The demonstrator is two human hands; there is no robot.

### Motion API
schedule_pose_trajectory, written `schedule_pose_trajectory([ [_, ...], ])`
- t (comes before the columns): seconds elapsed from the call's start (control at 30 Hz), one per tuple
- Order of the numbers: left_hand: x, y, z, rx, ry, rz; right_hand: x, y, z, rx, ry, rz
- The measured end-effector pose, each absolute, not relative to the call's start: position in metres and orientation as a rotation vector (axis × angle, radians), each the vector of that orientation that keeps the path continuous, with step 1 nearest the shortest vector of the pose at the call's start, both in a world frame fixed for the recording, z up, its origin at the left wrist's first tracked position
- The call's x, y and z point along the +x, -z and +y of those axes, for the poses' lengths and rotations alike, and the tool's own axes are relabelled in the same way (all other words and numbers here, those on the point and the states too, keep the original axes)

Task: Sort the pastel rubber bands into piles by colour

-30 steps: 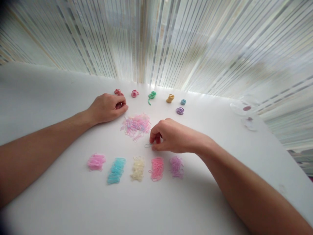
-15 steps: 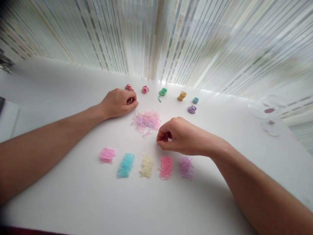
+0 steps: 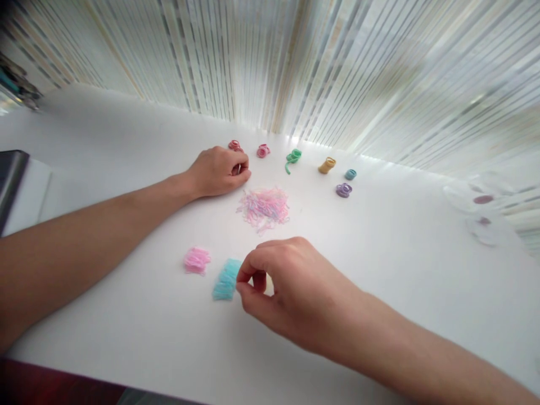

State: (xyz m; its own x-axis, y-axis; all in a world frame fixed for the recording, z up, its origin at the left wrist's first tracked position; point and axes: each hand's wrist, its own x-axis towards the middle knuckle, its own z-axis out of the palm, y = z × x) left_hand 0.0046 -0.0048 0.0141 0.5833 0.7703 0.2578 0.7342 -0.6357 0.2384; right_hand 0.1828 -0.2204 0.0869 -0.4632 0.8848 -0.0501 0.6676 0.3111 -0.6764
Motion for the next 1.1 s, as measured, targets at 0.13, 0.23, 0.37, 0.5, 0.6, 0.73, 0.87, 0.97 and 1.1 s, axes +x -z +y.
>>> schedule_pose_trajectory([
  [0.13,0.005,-0.015,-0.006,2.694,-0.507,1.292,0.173,-0.075,-0.229,-1.376,-0.82,-2.346],
  [0.23,0.006,-0.016,-0.007,2.696,-0.503,1.296,0.167,-0.069,-0.232,-1.384,-0.758,-2.416],
  [0.37,0.006,-0.016,-0.007,2.688,-0.518,1.286,0.16,-0.067,-0.234,-1.433,-0.747,-2.51],
  [0.5,0.006,-0.016,-0.007,2.681,-0.516,1.291,0.156,-0.068,-0.235,-1.527,-0.761,-2.581],
  [0.6,0.006,-0.016,-0.008,2.685,-0.516,1.289,0.153,-0.068,-0.234,-1.581,-0.779,-2.6],
  [0.73,0.006,-0.017,-0.009,2.681,-0.516,1.288,0.153,-0.066,-0.233,-1.611,-0.764,-2.622],
  [0.87,0.006,-0.017,-0.008,2.666,-0.527,1.279,0.155,-0.063,-0.236,-1.543,-0.682,-2.633],
  [0.97,0.005,-0.016,-0.007,2.657,-0.543,1.263,0.158,-0.062,-0.239,-1.459,-0.629,-2.629],
  [1.1,0.005,-0.015,-0.007,2.655,-0.554,1.256,0.163,-0.066,-0.242,-1.374,-0.552,-2.569],
])
